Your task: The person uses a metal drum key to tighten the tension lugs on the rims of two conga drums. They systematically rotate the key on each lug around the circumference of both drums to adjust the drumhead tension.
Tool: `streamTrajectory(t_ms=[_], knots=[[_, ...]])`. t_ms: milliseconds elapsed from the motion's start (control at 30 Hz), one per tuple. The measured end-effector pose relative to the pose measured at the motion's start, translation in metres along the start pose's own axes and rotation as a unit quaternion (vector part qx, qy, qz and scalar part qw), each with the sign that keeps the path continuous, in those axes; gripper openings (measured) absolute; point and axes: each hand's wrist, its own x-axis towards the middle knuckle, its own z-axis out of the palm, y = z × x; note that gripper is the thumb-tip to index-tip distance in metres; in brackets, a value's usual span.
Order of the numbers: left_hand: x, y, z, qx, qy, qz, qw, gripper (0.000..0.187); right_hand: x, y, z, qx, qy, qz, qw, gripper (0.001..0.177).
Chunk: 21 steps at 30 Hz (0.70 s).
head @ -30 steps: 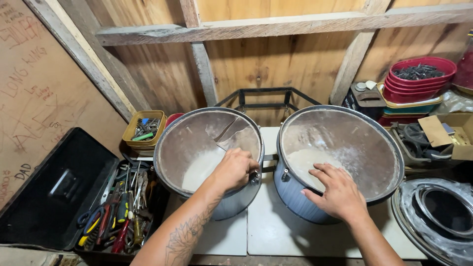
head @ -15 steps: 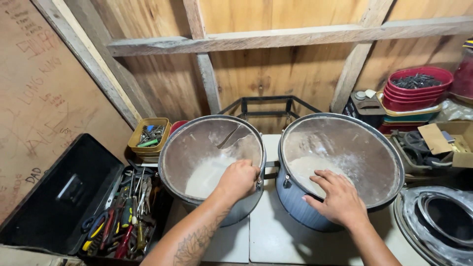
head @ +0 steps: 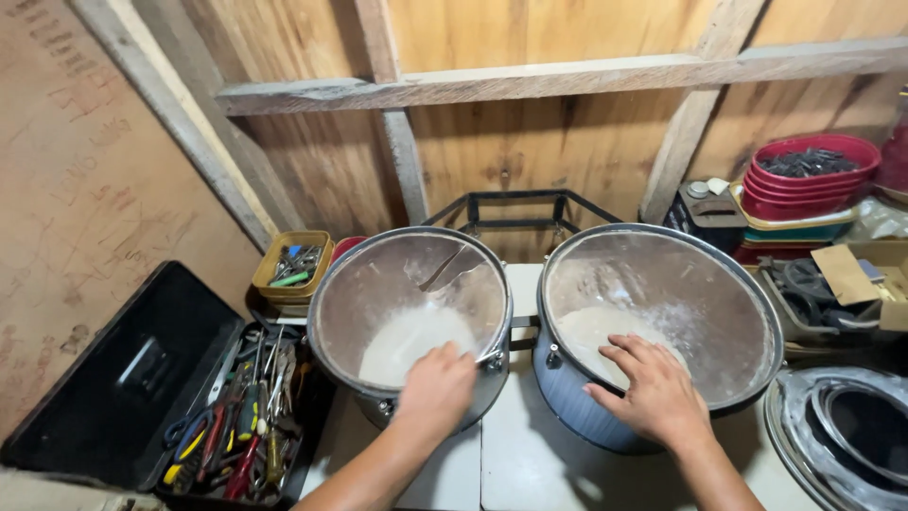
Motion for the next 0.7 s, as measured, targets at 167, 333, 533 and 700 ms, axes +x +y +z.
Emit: streamTrajectory(t_ms=[167,333,533,700], knots=[[-0.053,-0.027,-0.024,0.089,0.070,0.019,0.993,0.006,0.001,0.000,0.000,0.002,0.010,-0.001,1.000,0.065],[-0.075,-0.008,-0.027,0.158,0.114,-0.006,0.981,0.005,0.005,-0.005,-0.010,-0.008,-0.013,-0.002,1.000,0.066],[-0.089,0.086,-0.007,0.132,0.294,0.050,0.945,0.012,0.010,-0.013,-0.030,0.048,-0.114,0.085,0.989,0.060],[-0.060,0.122,-0.019,-0.141,0.031,0.126,0.982,0.009,0.009,0.008,-0.022,0.241,-0.001,0.111,0.964,0.043]])
